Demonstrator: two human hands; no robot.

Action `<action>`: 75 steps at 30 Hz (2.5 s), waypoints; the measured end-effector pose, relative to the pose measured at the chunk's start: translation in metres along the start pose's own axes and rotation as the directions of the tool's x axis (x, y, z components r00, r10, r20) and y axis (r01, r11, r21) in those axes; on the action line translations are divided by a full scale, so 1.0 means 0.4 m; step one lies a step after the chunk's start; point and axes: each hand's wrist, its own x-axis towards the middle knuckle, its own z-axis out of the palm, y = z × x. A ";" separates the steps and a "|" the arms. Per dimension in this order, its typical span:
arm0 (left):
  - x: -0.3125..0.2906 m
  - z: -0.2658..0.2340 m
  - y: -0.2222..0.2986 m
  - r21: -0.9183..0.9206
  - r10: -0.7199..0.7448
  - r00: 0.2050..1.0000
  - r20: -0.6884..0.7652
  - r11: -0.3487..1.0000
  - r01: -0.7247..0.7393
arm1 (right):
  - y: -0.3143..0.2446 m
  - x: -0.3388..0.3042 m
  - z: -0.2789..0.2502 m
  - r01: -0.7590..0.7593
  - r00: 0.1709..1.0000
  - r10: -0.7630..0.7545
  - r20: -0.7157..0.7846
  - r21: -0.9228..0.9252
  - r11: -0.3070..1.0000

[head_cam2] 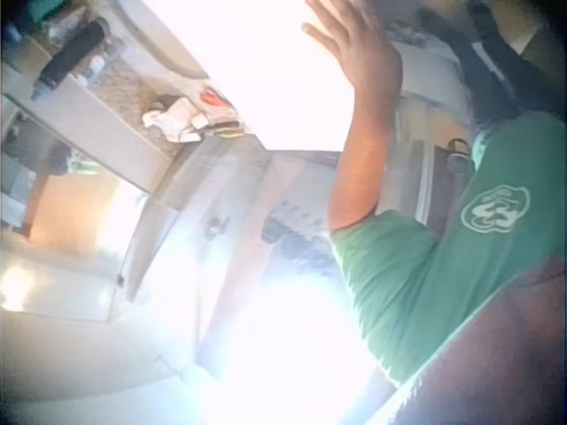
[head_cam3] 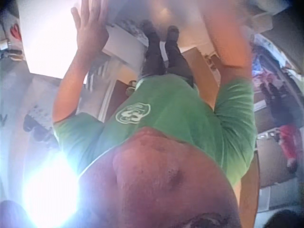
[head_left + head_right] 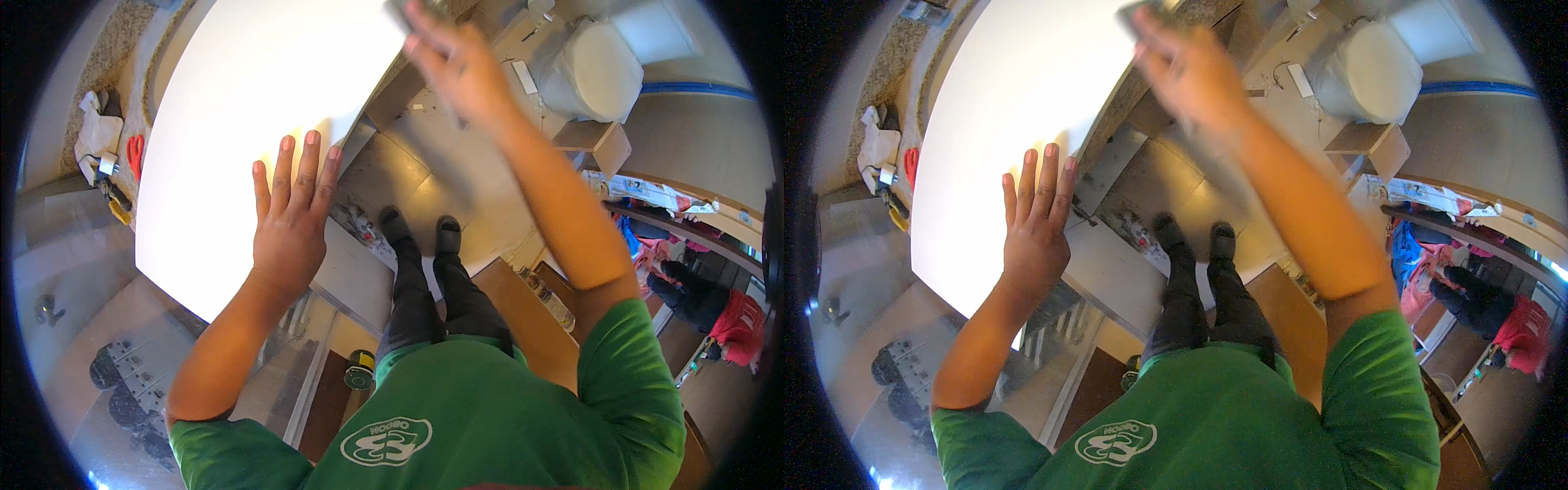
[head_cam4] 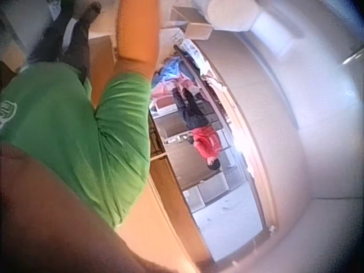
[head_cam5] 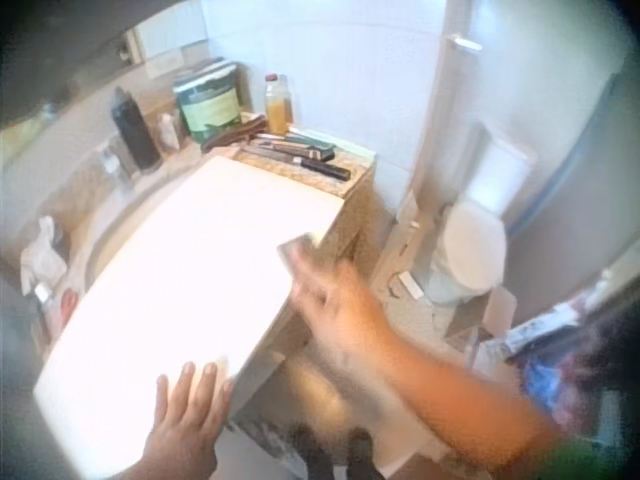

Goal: The person sands the edges of a white rectangular board using a sanding block. They then carry the board to another room and place it on a shelf.

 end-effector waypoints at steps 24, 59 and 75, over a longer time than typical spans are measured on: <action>-0.003 -0.003 -0.001 0.064 0.006 0.998 0.058 0.998 -0.010 | -0.103 0.010 -0.062 -0.227 0.972 0.214 0.096 0.154 0.962; 0.172 0.064 -0.348 0.041 -0.257 0.886 -0.385 0.955 0.295 | -0.077 -0.134 0.077 0.151 0.987 -0.151 0.062 0.007 0.989; 0.172 0.028 -0.335 -0.084 -0.259 0.917 -0.303 0.966 0.245 | 0.056 -0.027 0.104 0.171 0.981 -0.139 -0.138 0.263 0.949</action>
